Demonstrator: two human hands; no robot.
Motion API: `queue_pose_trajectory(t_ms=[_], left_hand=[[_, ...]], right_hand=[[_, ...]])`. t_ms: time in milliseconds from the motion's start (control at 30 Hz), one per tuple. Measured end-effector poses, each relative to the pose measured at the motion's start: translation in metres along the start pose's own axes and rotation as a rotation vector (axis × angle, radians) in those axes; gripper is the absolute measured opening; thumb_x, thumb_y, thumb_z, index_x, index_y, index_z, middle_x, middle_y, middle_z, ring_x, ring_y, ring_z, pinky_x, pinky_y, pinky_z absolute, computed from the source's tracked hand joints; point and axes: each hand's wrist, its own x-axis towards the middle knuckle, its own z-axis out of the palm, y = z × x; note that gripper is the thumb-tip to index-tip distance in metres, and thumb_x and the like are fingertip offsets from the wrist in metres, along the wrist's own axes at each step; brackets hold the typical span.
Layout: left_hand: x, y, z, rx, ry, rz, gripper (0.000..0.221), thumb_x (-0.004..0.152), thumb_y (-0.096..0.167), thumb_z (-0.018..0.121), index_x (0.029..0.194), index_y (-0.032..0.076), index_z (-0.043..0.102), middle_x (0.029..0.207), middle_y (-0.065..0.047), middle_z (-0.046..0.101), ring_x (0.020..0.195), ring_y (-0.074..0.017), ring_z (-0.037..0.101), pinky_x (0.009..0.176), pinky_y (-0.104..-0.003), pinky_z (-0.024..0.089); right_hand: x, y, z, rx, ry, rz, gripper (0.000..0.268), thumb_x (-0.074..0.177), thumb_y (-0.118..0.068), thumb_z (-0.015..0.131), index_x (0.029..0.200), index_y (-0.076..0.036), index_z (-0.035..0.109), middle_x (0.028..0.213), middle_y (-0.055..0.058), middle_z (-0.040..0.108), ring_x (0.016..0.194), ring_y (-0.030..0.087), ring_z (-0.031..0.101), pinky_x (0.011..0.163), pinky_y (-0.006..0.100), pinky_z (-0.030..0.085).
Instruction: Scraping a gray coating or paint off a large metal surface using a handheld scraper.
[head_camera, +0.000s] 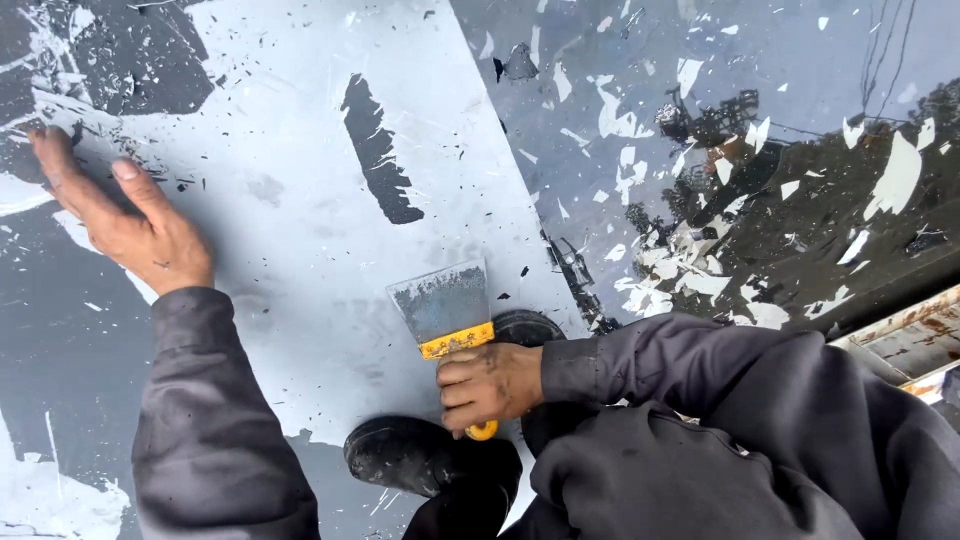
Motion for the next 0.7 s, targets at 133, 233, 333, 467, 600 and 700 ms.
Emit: queue_pose_trajectory(t_ms=[133, 233, 333, 467, 600, 700], left_hand=[[-0.042, 0.046, -0.018, -0.297, -0.021, 0.064, 0.056, 0.127, 0.041, 0.038, 0.164, -0.001, 0.030, 0.167, -0.023, 0.041, 0.159, -0.0349, 0.042, 0.134, -0.045, 0.037], [-0.052, 0.087, -0.010, -0.417, 0.000, 0.040, 0.053, 0.123, 0.039, 0.038, 0.152, -0.004, 0.048, 0.150, -0.025, 0.059, 0.144, -0.0360, 0.057, 0.125, -0.045, 0.046], [-0.052, 0.110, -0.016, -0.651, -0.086, -0.071, 0.052, 0.121, 0.041, 0.040, 0.136, -0.005, 0.059, 0.128, -0.021, 0.072, 0.123, -0.0311, 0.070, 0.112, -0.043, 0.057], [-0.039, 0.135, -0.049, -1.147, -0.215, -0.204, 0.050, 0.117, 0.041, 0.045, 0.135, -0.004, 0.056, 0.114, -0.021, 0.076, 0.114, -0.0314, 0.075, 0.103, -0.044, 0.062], [-0.040, 0.149, -0.093, -1.269, -0.174, -0.389, 0.048, 0.117, 0.043, 0.049, 0.132, -0.002, 0.055, 0.112, -0.019, 0.075, 0.112, -0.0329, 0.076, 0.102, -0.047, 0.064], [-0.036, 0.153, -0.120, -1.378, -0.190, -0.453, 0.041, 0.120, 0.036, 0.049, 0.132, -0.003, 0.054, 0.103, -0.017, 0.073, 0.107, -0.0333, 0.074, 0.097, -0.046, 0.060]], right_hand=[[-0.014, -0.035, -0.027, 0.054, 0.202, 0.119, 0.020, 0.093, -0.023, 0.078, 0.096, -0.009, 0.064, 0.091, 0.003, 0.059, 0.096, 0.023, 0.060, 0.085, 0.037, 0.051], [-0.020, -0.051, -0.038, 0.271, 0.348, 0.238, 0.019, 0.095, -0.017, 0.079, 0.100, -0.006, 0.064, 0.094, 0.003, 0.063, 0.092, 0.021, 0.062, 0.081, 0.036, 0.051], [-0.013, -0.045, -0.040, 0.523, 0.423, 0.286, 0.017, 0.095, -0.009, 0.077, 0.102, -0.005, 0.062, 0.098, 0.002, 0.065, 0.094, 0.019, 0.064, 0.083, 0.035, 0.053], [-0.039, 0.005, -0.073, 0.214, 0.624, 0.379, 0.021, 0.093, -0.011, 0.080, 0.098, -0.006, 0.061, 0.091, 0.003, 0.067, 0.084, 0.018, 0.064, 0.077, 0.033, 0.055], [-0.090, 0.013, -0.120, 0.165, 0.954, 0.502, 0.012, 0.102, -0.009, 0.073, 0.102, -0.001, 0.064, 0.094, 0.009, 0.068, 0.087, 0.016, 0.067, 0.079, 0.034, 0.056], [-0.076, 0.005, -0.130, -0.260, 0.900, 0.404, 0.014, 0.110, -0.011, 0.069, 0.103, -0.002, 0.061, 0.095, 0.009, 0.066, 0.093, 0.020, 0.067, 0.081, 0.033, 0.057]])
